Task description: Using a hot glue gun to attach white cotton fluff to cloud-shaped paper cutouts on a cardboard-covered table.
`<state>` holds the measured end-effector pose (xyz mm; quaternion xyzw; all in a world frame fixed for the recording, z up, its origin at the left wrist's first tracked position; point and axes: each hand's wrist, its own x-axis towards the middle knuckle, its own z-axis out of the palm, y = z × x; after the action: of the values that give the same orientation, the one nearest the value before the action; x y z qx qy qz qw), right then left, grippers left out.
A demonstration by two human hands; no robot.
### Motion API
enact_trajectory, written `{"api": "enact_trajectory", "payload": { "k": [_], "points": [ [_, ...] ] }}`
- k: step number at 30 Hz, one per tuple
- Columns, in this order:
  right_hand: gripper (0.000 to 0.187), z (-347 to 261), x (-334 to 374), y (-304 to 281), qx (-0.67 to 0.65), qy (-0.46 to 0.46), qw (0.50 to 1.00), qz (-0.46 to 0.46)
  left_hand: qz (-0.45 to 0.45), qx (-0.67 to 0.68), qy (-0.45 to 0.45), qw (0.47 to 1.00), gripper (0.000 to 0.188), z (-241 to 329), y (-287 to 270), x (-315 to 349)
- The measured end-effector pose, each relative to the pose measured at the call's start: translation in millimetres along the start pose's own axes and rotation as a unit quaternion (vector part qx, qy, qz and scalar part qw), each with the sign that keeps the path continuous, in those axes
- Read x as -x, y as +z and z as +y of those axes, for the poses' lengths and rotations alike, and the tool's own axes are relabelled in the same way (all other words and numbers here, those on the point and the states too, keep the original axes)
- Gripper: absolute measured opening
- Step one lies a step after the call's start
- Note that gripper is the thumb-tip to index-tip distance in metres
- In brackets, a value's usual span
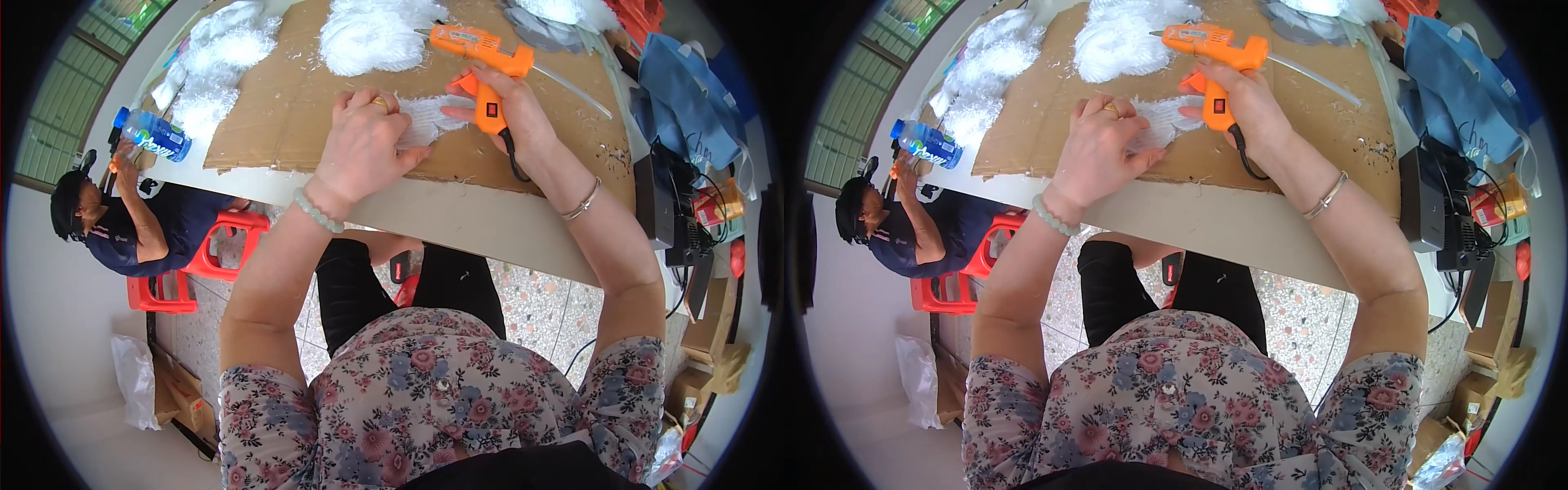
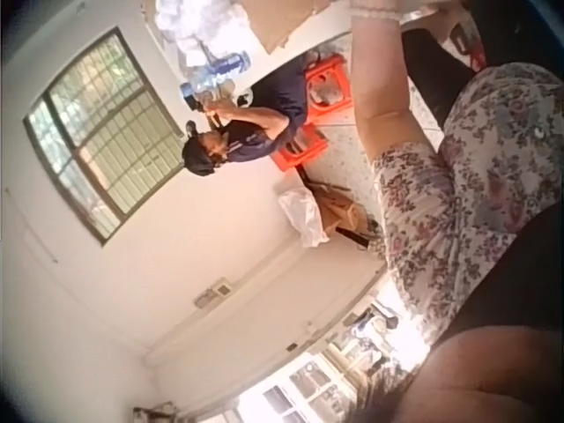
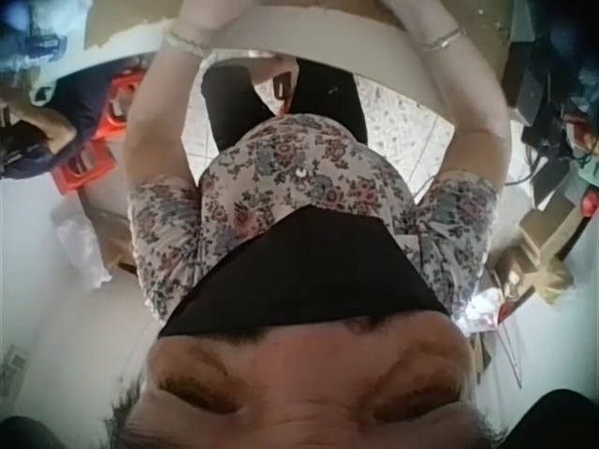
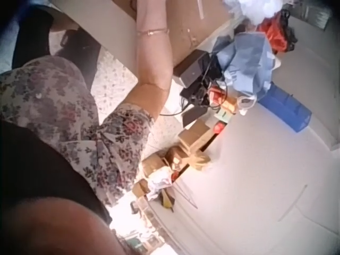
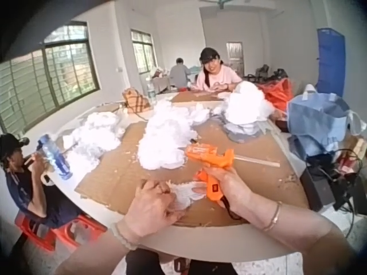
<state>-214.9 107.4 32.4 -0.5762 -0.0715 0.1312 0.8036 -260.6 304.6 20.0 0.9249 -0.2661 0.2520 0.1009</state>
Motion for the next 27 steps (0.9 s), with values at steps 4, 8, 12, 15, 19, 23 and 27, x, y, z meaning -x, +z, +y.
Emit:
{"api": "enact_trajectory", "payload": {
  "k": [4, 8, 12, 15, 19, 23, 27],
  "points": [
    [0.028, 13, -3, -7, -0.029, 0.016, 0.999, 0.010, 0.077, -0.026, 0.004, 0.997, 0.027, 13, -4, -1],
    [0.028, 25, -13, -14, -0.058, 0.009, 0.998, -0.010, 0.058, -0.019, 0.008, 0.998, 0.023, 22, 2, -3],
    [0.028, 23, -11, -9, -0.063, 0.007, 0.998, -0.014, 0.043, -0.047, 0.045, 0.997, 0.016, 16, 15, -6],
    [0.030, 19, -7, -7, -0.040, 0.027, 0.999, -0.011, 0.041, -0.036, 0.037, 0.998, 0.011, 12, 20, -7],
    [0.031, 25, -9, -8, -0.037, 0.019, 0.999, -0.018, 0.012, 0.052, -0.088, 0.995, 0.008, 3, 23, -9],
    [0.032, 24, -6, -5, -0.036, -0.002, 0.999, -0.015, -0.018, 0.053, -0.104, 0.993, 0.008, -3, 26, -6],
    [0.032, 23, -7, -7, -0.020, -0.025, 0.999, -0.037, 0.016, 0.062, -0.084, 0.994, 0.017, -1, 25, -7]
  ]
}}
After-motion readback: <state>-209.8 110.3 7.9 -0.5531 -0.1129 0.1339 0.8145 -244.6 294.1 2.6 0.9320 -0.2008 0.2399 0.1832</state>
